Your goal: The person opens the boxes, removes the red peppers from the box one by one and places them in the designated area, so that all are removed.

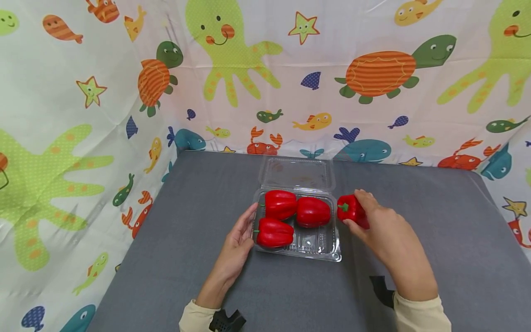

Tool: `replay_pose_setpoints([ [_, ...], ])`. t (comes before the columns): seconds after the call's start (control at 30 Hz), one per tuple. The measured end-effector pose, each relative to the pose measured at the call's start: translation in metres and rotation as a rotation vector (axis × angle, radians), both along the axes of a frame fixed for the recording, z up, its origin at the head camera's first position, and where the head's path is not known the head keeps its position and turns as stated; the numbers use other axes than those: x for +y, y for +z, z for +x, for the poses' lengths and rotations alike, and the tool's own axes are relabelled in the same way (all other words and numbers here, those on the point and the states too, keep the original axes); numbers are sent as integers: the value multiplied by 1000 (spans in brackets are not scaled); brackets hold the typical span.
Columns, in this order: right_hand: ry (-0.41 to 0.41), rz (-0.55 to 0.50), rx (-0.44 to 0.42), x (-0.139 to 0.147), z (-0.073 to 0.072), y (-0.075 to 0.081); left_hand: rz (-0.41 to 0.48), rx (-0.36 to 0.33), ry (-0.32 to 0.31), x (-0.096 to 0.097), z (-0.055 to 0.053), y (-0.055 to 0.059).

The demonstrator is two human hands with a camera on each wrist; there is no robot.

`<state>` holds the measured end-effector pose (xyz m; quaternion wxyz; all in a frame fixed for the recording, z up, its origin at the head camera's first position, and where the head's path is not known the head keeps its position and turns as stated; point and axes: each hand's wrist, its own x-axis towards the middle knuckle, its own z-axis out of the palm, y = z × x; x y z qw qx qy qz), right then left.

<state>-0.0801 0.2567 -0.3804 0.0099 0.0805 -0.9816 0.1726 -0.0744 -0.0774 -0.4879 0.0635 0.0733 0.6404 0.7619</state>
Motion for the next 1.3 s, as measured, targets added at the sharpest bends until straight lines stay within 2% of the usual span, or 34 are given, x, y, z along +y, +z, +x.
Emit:
replay_pose_setpoints([
  [0.43, 22, -11, 49, 13, -17, -16, -5, 6, 0, -1, -1, -2],
  [0.8, 12, -5, -14, 20, -36, -31, 30, -11, -18, -2, 0, -2],
  [1.07, 8, -12, -74, 25, -45, -42, 53, -72, -39, -3, 4, -4],
  [1.3, 7, -15, -119, 30, -56, -47, 57, -76, -33, -3, 3, -4],
])
